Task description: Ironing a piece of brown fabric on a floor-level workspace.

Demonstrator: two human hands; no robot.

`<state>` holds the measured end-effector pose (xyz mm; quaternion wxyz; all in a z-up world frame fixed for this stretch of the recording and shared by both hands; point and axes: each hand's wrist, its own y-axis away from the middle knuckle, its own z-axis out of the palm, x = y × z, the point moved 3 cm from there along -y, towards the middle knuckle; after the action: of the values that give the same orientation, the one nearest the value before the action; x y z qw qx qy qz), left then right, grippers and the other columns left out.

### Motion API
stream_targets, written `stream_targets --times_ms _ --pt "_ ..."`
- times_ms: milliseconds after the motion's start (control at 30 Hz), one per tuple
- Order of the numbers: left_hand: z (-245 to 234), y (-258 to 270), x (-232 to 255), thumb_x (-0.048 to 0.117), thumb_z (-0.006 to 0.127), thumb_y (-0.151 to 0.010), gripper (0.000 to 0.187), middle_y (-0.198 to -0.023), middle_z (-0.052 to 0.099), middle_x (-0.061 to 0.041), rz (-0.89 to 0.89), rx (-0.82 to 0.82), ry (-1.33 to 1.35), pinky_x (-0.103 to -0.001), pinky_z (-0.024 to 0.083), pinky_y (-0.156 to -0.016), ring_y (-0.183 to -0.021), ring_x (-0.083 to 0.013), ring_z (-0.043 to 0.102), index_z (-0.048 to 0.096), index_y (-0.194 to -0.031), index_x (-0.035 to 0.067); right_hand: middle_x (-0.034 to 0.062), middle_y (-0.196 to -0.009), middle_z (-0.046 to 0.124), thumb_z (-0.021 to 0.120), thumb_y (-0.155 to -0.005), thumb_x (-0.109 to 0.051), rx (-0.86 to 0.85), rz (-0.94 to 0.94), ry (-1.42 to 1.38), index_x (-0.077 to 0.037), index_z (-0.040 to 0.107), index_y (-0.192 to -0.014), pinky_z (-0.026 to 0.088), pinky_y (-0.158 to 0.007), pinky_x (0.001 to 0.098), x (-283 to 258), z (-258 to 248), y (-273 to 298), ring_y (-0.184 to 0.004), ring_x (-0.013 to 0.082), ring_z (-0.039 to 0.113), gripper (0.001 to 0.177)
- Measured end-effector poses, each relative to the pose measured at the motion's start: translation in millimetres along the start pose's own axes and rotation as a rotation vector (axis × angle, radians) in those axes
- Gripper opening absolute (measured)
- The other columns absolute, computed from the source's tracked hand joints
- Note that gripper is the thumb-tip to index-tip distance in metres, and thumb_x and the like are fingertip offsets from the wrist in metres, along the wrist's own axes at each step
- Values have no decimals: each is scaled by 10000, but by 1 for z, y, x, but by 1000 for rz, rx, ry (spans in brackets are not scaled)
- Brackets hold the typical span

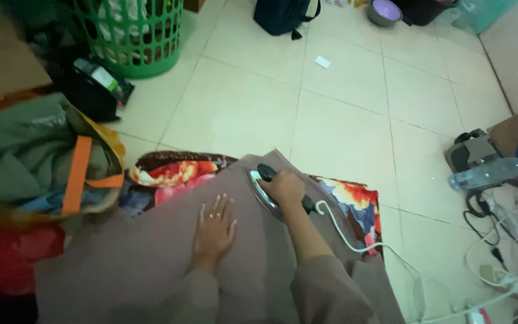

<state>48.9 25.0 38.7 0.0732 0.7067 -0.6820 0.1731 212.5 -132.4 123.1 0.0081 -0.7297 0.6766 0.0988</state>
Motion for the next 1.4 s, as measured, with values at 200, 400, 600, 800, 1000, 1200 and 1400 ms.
stream_targets --times_ms 200,400,600,800,1000,1200,1400 --pt "-2 3 2 360 441 -993 626 -1623 321 -86 -10 40 13 -540 151 -1223 -1516 -232 240 326 -1550 98 197 -913 767 777 -737 -639 -141 178 -62 -41 796 -940 598 -748 462 12 -4 53 -843 355 759 632" --pt "-7 2 2 367 436 -991 627 -1637 287 -77 -27 0 59 -526 120 -1234 -1526 -228 215 322 -1545 95 215 -924 773 781 -755 -612 8 193 -99 -53 813 -935 583 -797 481 15 -2 73 -879 392 748 588" --pt "10 4 -5 374 438 -994 630 -1640 280 -80 -14 47 65 -529 113 -1237 -1524 -233 217 325 -1551 100 213 -947 753 811 -733 -606 -3 226 -60 -10 788 -947 596 -763 482 -4 9 19 -881 388 739 634" --pt "11 0 -4 380 447 -979 651 -1641 268 -85 -24 -44 13 -534 120 -1233 -1525 -233 210 312 -1551 103 193 -925 755 783 -788 -595 3 180 -56 -14 792 -960 606 -756 451 -24 -8 3 -871 359 756 606" --pt "15 1 -5 386 458 -977 655 -1642 281 -86 -20 -2 21 -538 116 -1236 -1524 -226 225 319 -1554 110 218 -937 740 817 -771 -606 -110 195 -86 12 764 -959 603 -735 452 -10 6 -4 -862 363 756 649" --pt "17 2 -4 384 472 -964 675 -1638 280 -84 -17 5 30 -546 113 -1222 -1519 -232 221 322 -1553 92 217 -882 743 830 -732 -594 -22 133 -84 -1 789 -904 591 -732 480 -5 4 25 -832 389 741 618" --pt "9 2 -3 374 486 -972 659 -1634 311 -88 -2 39 10 -544 133 -1240 -1524 -233 248 336 -1556 107 295 -992 683 945 -598 -486 220 -198 -15 60 740 -916 579 -722 473 17 34 13 -847 407 705 664"
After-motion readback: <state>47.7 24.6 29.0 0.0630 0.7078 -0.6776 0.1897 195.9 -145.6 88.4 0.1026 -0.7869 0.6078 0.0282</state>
